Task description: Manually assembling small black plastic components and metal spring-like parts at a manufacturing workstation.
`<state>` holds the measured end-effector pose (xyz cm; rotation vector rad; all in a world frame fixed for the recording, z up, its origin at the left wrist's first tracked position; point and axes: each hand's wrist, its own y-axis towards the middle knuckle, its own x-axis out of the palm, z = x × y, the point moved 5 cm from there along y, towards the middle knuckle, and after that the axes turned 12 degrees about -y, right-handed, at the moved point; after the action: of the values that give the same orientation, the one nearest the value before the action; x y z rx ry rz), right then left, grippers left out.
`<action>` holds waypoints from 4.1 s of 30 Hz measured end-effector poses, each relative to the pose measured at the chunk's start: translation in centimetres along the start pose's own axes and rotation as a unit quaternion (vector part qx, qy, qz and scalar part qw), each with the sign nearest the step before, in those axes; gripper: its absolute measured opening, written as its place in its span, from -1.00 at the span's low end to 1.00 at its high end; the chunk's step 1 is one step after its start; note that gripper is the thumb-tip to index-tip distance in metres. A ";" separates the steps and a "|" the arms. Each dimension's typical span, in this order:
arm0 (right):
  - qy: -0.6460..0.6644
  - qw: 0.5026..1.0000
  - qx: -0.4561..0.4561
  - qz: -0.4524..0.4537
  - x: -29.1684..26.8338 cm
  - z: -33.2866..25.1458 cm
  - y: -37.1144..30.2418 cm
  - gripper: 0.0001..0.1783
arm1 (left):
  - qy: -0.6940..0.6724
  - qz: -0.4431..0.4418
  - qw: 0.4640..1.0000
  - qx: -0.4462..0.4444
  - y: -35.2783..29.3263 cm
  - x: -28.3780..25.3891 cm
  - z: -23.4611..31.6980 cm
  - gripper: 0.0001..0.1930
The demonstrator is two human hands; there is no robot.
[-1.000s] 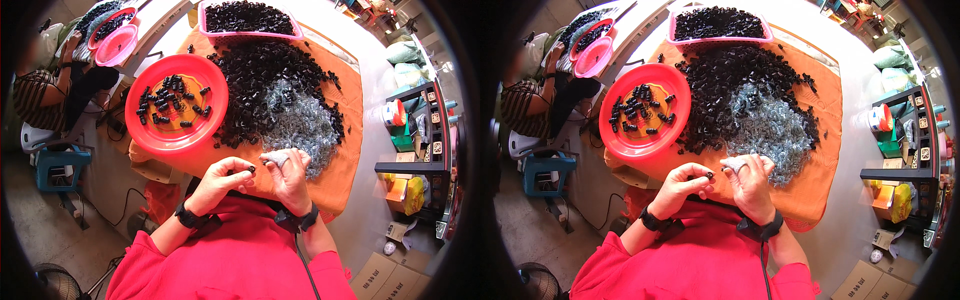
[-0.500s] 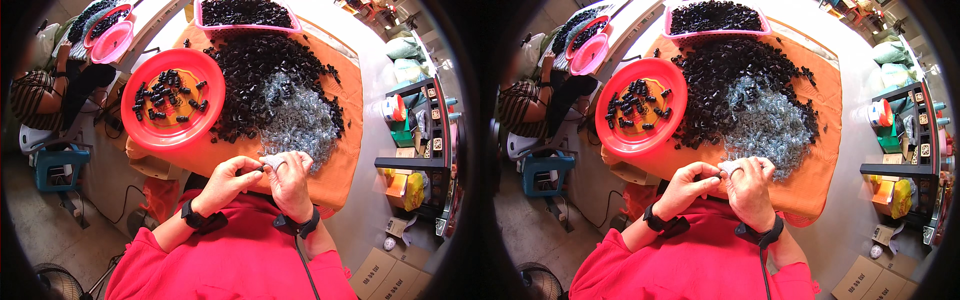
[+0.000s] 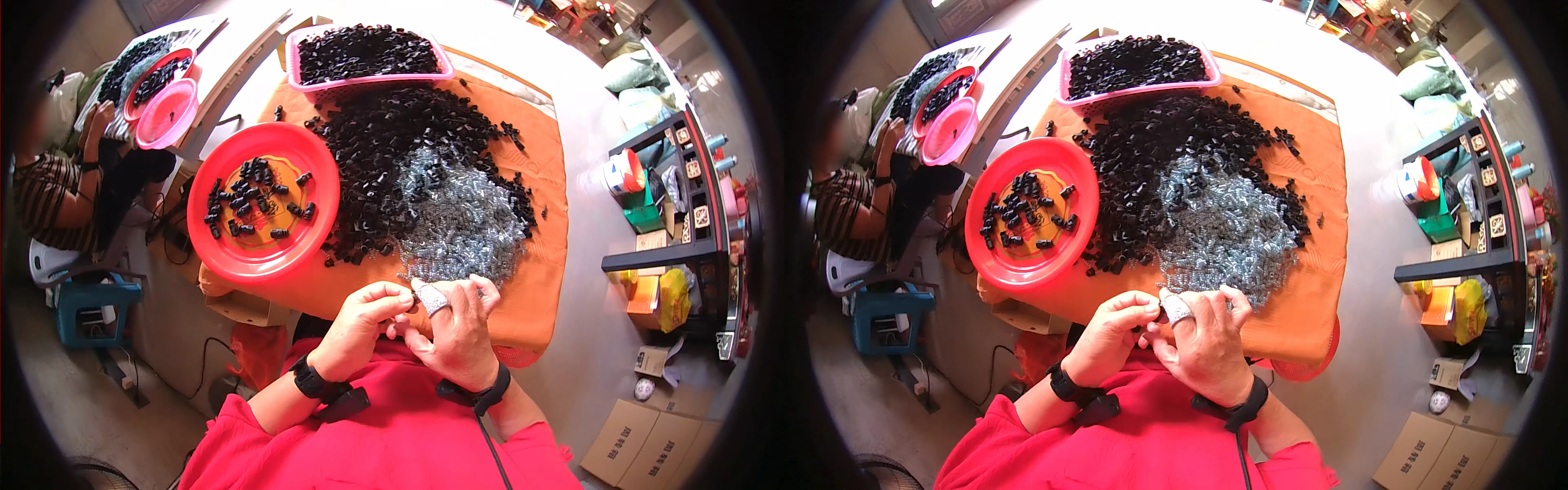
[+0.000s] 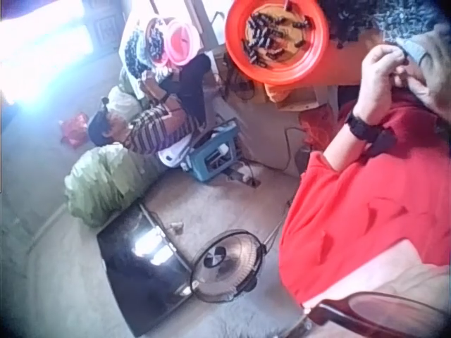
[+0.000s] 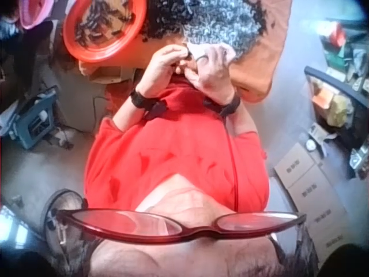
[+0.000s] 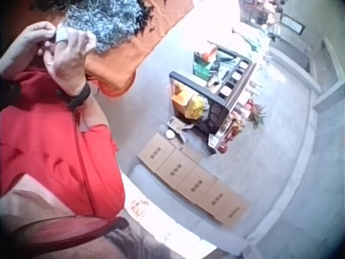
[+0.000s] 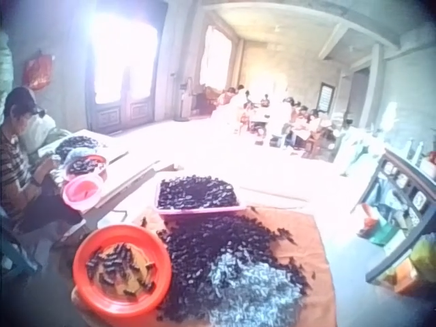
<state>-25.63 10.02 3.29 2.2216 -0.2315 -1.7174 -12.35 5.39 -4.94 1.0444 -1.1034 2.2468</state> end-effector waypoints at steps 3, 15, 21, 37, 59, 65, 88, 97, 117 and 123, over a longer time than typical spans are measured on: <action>-0.087 0.996 -0.016 0.034 -0.9 0.1 -0.3 -0.52 | 0.034 -0.013 0.999 -0.028 -0.3 1.7 0.6 -0.89; -0.114 0.990 -0.036 0.070 -1.9 0.6 -0.2 -0.43 | 0.034 -0.005 0.998 -0.057 -0.2 3.9 1.7 -0.91; -0.128 0.987 -0.065 0.065 -2.1 1.2 0.2 -0.57 | 0.097 0.002 0.993 -0.062 -0.3 3.9 1.6 -0.84; -0.027 0.993 -0.094 0.069 -4.1 2.3 2.9 -0.63 | 0.155 -0.089 0.981 -0.078 0.4 6.2 4.1 -0.80; -0.250 0.964 0.088 0.031 2.7 11.7 4.8 -0.46 | 0.238 0.142 0.936 0.215 -0.4 2.8 10.7 -0.69; -0.214 0.976 0.034 0.030 4.1 12.2 5.5 -0.62 | 0.541 0.308 0.675 0.395 -2.2 -2.9 15.9 -0.65; -0.161 0.985 0.036 0.049 2.5 10.6 4.7 -0.64 | 0.731 0.137 0.515 0.427 9.9 6.6 6.6 -0.77; -0.069 0.993 0.067 0.067 3.4 11.7 4.5 -0.92 | 0.707 0.064 0.525 0.470 7.6 6.8 5.9 -0.87; -0.114 0.992 0.055 0.026 4.1 11.6 5.5 -0.80 | 0.405 -0.146 0.902 0.026 7.4 2.3 0.3 -0.76; 0.095 0.974 0.183 0.097 3.2 12.8 4.5 -0.80 | 0.223 -0.116 0.968 -0.019 7.3 2.0 0.7 -0.74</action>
<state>-36.80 2.86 -0.91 2.5008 -0.7436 -1.4392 -17.97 0.56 -6.61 0.5720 -0.7828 2.1150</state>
